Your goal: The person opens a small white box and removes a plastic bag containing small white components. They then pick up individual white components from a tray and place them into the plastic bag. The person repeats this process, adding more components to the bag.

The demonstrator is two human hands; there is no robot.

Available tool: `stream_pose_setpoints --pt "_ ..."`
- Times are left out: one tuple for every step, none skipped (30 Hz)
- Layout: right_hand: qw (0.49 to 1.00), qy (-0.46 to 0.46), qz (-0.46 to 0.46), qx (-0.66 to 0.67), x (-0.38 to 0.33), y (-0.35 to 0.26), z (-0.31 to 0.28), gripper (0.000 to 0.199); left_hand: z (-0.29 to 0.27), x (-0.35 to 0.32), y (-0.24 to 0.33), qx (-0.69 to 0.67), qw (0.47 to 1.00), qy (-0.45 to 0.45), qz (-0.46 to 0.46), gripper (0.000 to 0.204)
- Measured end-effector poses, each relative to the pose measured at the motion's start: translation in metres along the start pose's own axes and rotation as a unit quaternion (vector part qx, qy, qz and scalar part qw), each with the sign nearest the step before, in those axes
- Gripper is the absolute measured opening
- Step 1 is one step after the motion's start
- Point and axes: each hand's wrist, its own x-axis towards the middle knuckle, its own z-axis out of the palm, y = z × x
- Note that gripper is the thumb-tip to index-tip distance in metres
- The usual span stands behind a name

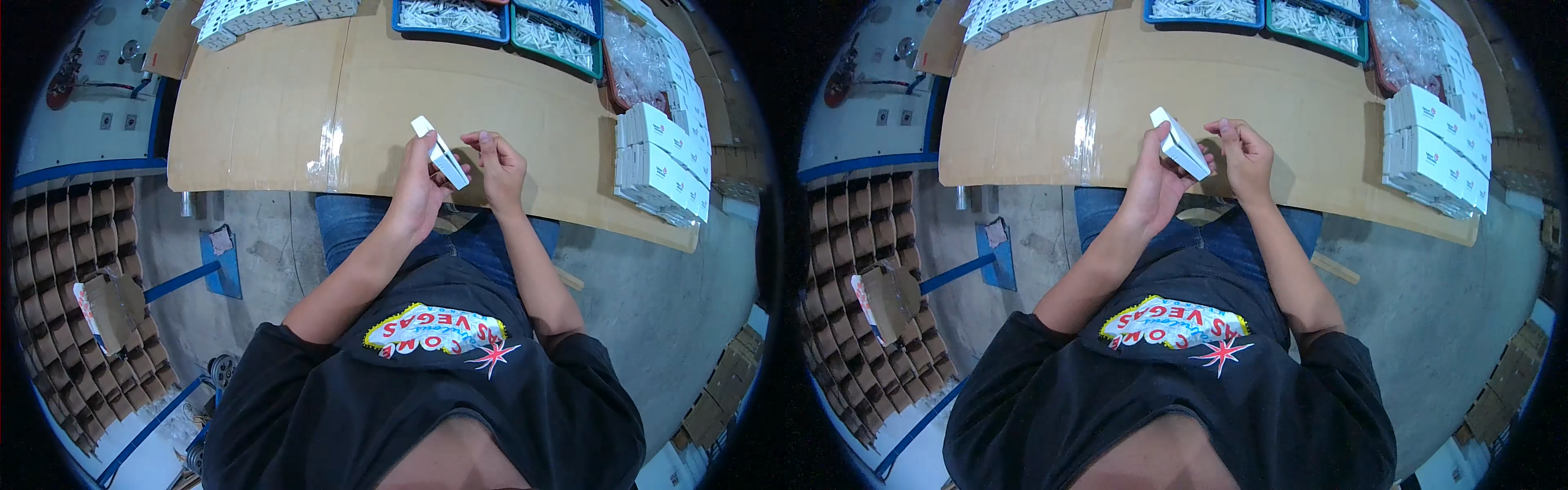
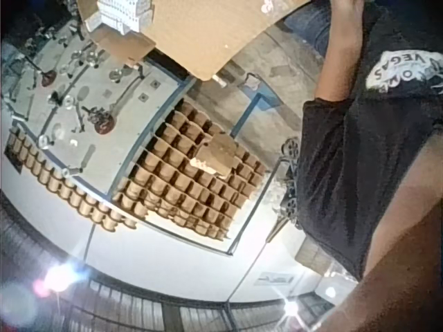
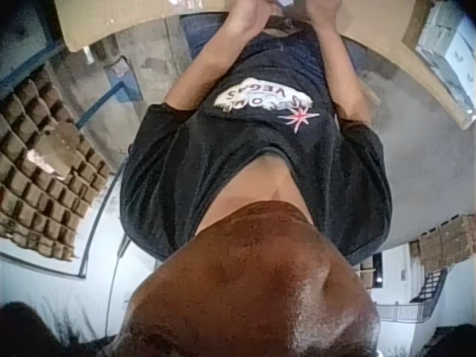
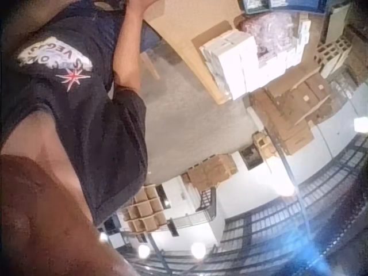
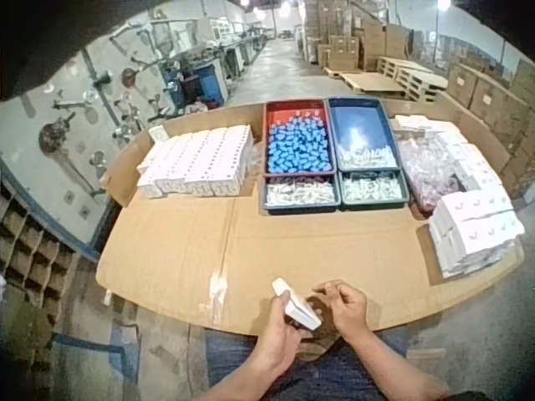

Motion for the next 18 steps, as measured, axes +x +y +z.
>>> stream_pose_setpoints --pt "1.000 0.001 0.005 -0.007 -0.0003 -0.0007 -0.0003 0.033 0.0012 -0.0006 0.0007 0.002 1.000 0.002 0.000 0.057" --pt "1.000 0.002 0.011 -0.015 -0.0006 -0.0016 -0.0005 0.033 0.0028 -0.0012 0.0016 0.004 1.000 0.004 0.000 0.057" --pt "1.000 0.004 0.009 -0.008 -0.0006 -0.0026 0.0002 0.034 0.0036 -0.0016 0.0020 0.005 1.000 0.006 0.000 0.057" --pt "1.000 0.007 0.007 -0.001 -0.0005 -0.0038 0.0015 0.034 0.0032 -0.0013 0.0018 0.008 1.000 0.007 0.001 0.057" --pt "1.000 0.009 0.004 0.006 -0.0004 -0.0052 0.0026 0.035 0.0024 -0.0009 0.0013 0.011 1.000 0.008 0.001 0.057" --pt "1.000 0.009 0.014 0.012 -0.0005 -0.0071 0.0032 0.036 0.0019 -0.0007 0.0012 0.014 1.000 0.009 0.002 0.057" --pt "1.000 0.009 0.023 0.019 -0.0008 -0.0092 0.0037 0.037 0.0018 -0.0008 0.0014 0.020 1.000 0.011 0.000 0.057" --pt "0.999 0.009 0.032 0.025 -0.0010 -0.0102 0.0040 0.038 0.0017 -0.0010 0.0018 0.025 1.000 0.013 -0.001 0.057" --pt "0.999 0.009 0.032 0.018 -0.0007 -0.0099 0.0039 0.038 0.0016 -0.0012 0.0021 0.031 0.999 0.015 -0.003 0.057" --pt "0.999 0.008 0.032 0.011 -0.0004 -0.0095 0.0034 0.039 0.0016 -0.0015 0.0020 0.034 0.999 0.018 -0.005 0.056" --pt "0.999 0.007 0.032 0.004 -0.0003 -0.0091 0.0029 0.040 0.0015 -0.0017 0.0020 0.036 0.999 0.021 -0.008 0.056" --pt "0.999 0.007 0.034 0.001 -0.0004 -0.0087 0.0026 0.040 0.0015 -0.0018 0.0020 0.038 0.999 0.024 -0.010 0.055" --pt "0.999 0.006 0.035 -0.002 -0.0006 -0.0083 0.0025 0.041 0.0017 -0.0018 0.0023 0.041 0.999 0.023 -0.009 0.055" --pt "0.999 0.006 0.036 -0.005 -0.0007 -0.0077 0.0023 0.041 0.0019 -0.0018 0.0026 0.044 0.999 0.022 -0.008 0.055" --pt "0.999 0.005 0.042 -0.001 -0.0007 -0.0058 0.0015 0.042 0.0020 -0.0017 0.0029 0.048 0.999 0.021 -0.006 0.055" --pt "0.999 0.004 0.047 0.002 -0.0003 -0.0036 0.0007 0.042 0.0018 -0.0013 0.0027 0.051 0.998 0.021 -0.003 0.055" --pt "0.999 0.003 0.052 0.005 0.0001 -0.0022 0.0004 0.042 0.0014 -0.0007 0.0021 0.054 0.998 0.020 0.000 0.055" --pt "0.999 0.003 0.044 0.007 0.0002 -0.0015 0.0006 0.043 0.0012 -0.0005 0.0018 0.057 0.998 0.020 0.003 0.055"
